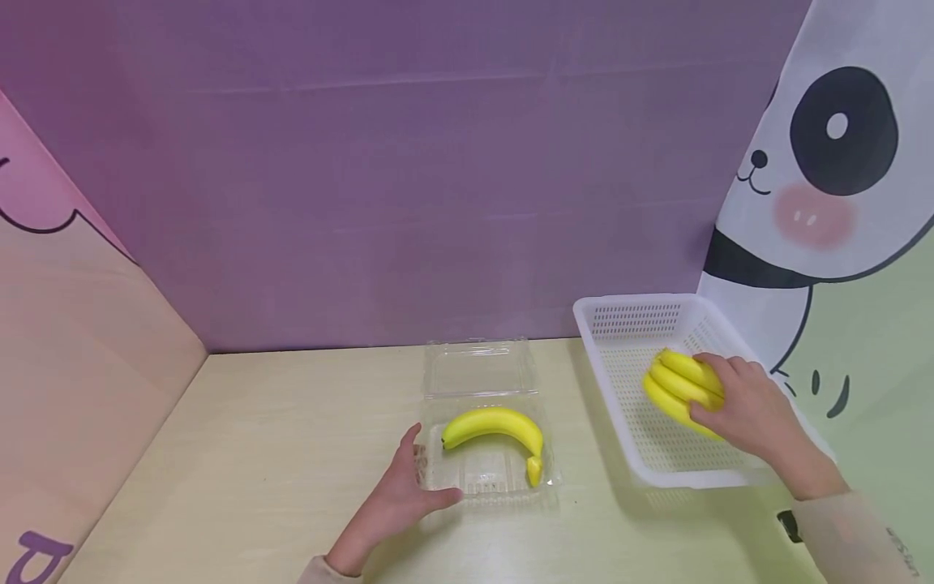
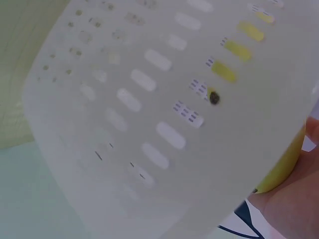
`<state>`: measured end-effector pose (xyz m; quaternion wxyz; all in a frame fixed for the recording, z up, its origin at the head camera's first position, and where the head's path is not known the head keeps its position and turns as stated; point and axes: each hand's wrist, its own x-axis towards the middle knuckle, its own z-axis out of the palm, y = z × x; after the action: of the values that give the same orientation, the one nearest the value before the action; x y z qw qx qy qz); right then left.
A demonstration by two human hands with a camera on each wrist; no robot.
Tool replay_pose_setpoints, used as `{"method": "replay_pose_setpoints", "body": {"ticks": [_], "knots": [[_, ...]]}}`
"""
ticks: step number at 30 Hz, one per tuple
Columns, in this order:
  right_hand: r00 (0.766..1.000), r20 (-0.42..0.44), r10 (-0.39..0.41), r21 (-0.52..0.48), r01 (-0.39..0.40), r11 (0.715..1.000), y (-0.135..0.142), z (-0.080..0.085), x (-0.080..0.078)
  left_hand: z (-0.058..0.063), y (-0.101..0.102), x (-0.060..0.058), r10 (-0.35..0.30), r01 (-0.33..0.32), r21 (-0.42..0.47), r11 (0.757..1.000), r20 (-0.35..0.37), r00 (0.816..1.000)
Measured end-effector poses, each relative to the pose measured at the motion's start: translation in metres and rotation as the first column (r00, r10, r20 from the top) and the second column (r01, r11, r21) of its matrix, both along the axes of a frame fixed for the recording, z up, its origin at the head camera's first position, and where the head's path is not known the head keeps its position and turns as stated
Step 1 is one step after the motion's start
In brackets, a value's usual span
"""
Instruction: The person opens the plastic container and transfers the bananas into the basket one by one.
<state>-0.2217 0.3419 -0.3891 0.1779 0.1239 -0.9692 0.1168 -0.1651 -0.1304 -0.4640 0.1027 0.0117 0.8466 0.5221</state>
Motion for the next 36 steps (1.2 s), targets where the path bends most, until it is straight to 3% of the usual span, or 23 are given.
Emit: {"method": "replay_pose_setpoints", "body": {"ticks": [7, 36], "knots": [[0.994, 0.103, -0.044, 0.021, 0.042, 0.999, 0.003, 0.002, -0.003, 0.001, 0.0, 0.0, -0.002, 0.002, -0.006, 1.0, -0.006, 1.0], [0.974, 0.195, -0.117, 0.104, 0.098, 0.99, 0.019, -0.009, -0.011, 0.0, 0.0, 0.0, -0.003, 0.003, -0.006, 1.0, -0.004, 1.0]]}}
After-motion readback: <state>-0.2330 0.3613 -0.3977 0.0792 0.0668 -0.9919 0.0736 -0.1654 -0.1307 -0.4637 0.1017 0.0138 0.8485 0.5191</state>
